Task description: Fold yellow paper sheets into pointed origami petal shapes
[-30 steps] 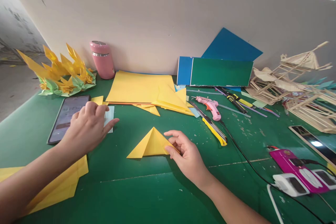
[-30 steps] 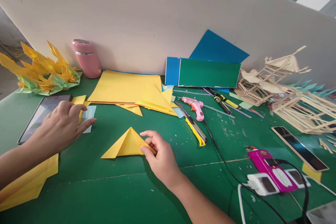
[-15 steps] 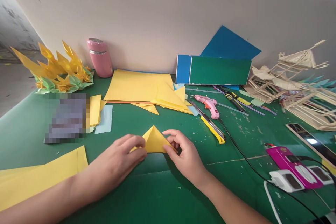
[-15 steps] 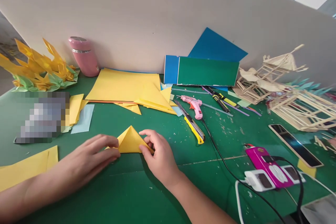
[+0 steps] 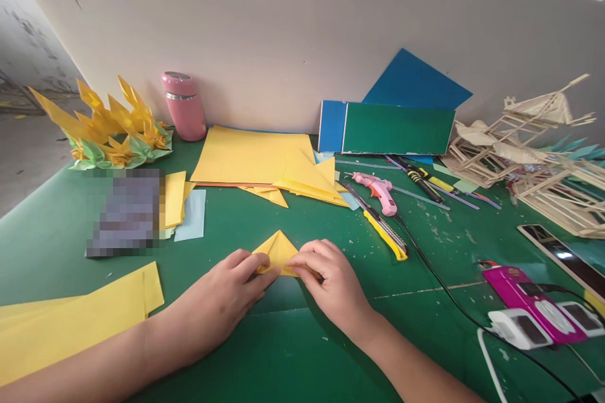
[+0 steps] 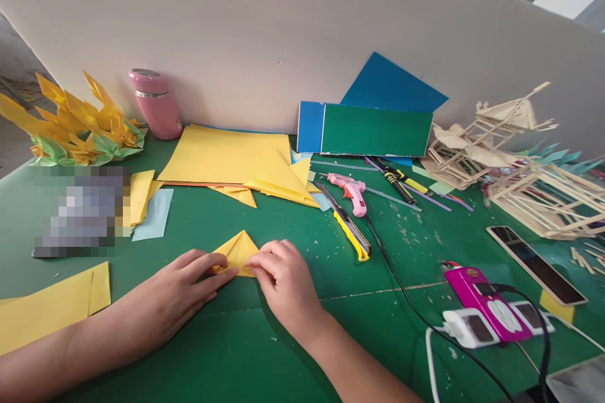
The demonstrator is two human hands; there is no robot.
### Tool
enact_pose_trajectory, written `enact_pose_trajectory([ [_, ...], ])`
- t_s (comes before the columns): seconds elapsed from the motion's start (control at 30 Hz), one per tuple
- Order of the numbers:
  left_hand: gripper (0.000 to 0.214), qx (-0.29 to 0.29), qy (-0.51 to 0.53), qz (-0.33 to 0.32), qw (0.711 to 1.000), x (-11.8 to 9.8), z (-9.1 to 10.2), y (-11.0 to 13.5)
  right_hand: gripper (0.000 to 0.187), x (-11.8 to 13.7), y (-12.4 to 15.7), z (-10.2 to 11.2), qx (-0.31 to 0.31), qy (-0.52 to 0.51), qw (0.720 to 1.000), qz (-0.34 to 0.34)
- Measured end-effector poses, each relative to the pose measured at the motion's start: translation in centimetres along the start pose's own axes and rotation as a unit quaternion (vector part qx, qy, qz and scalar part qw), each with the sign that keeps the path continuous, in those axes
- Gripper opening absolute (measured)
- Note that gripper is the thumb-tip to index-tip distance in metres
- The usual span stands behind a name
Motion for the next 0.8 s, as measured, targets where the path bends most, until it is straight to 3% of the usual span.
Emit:
enact_pose_trajectory([
  [0.13,0.033,-0.011,-0.006,0.002,1.000,-0.1,0.3,0.1,0.016,-0.3,0.0,0.0,-0.003,-0.006,1.000,-0.023],
  [0.27,0.034,-0.024,-0.004,0.014,1.000,0.2,0.2,0.3,0.026,-0.5,0.1,-0.2,-0.001,0.003,1.000,-0.029],
  [0.43,0.037,-0.034,0.009,0.015,0.999,0.5,-0.3,0.3,0.017,-0.4,-0.1,0.1,0.019,0.046,0.998,-0.035],
  [0.67,0.037,-0.026,0.041,0.021,0.999,0.8,-0.4,0.4,0.022,-1.0,-0.4,1.2,0.149,-0.010,0.981,-0.123],
  [0.8,0.038,-0.021,0.045,0.030,0.998,0.7,-0.5,0.4,0.026,-1.2,-0.3,2.0,0.207,-0.034,0.968,-0.135],
])
Point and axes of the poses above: each hand's wrist, its own y-axis away from the middle knuckle, its own z-axis out of the back of the hand, x = y × z, the point moved 6 cm from there along -y, towards the middle knuckle, and after that the axes turned 8 degrees about x, right-handed, at the moved point
